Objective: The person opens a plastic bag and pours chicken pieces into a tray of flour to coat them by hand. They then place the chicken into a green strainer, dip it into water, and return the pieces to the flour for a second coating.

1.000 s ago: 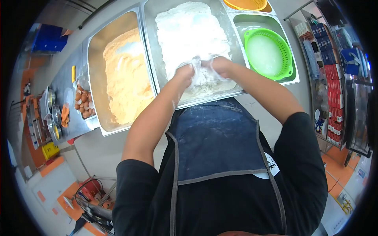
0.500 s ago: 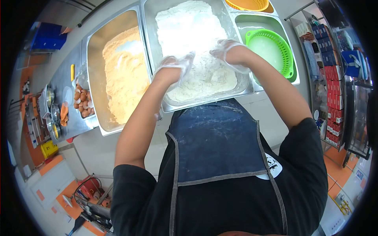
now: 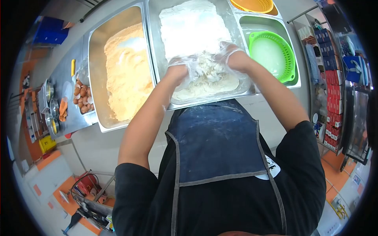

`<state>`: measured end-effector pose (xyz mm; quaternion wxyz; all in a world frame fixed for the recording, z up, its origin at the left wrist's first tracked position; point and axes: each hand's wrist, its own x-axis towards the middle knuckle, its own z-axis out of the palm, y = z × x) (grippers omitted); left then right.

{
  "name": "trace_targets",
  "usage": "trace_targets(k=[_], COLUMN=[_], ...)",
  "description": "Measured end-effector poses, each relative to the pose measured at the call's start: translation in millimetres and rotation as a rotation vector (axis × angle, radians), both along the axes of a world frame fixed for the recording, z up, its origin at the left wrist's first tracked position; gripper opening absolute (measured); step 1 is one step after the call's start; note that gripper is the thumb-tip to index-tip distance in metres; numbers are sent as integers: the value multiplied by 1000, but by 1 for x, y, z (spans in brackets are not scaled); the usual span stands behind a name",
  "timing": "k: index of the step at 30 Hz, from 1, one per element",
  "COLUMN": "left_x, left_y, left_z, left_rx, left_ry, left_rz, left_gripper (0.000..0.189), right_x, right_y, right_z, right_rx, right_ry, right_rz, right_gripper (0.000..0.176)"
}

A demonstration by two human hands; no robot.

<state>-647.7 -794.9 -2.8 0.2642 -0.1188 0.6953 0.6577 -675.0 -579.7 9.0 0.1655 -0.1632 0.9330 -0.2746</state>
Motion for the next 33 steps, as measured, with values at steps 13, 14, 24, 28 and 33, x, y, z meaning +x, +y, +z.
trace_targets(k=[13, 14, 24, 28, 33], left_x=[1, -1, 2, 16, 0], left_y=[-16, -18, 46, 29, 30], left_z=[61, 55, -47, 37, -45], left_rx=[-688, -747, 127, 144, 44], left_ry=[311, 327, -195, -196, -298], left_rz=[-753, -838, 157, 258, 46], left_gripper=[35, 37, 44, 53, 64], right_x=[23, 20, 5, 6, 16], right_y=[-12, -11, -45, -19, -23], right_z=[121, 114, -60, 15, -81], right_rx=[179, 116, -217, -530, -361], right_ry=[-103, -182, -410, -480, -630], right_rz=[147, 122, -284, -365, -397], right_gripper=[44, 53, 52, 45, 51])
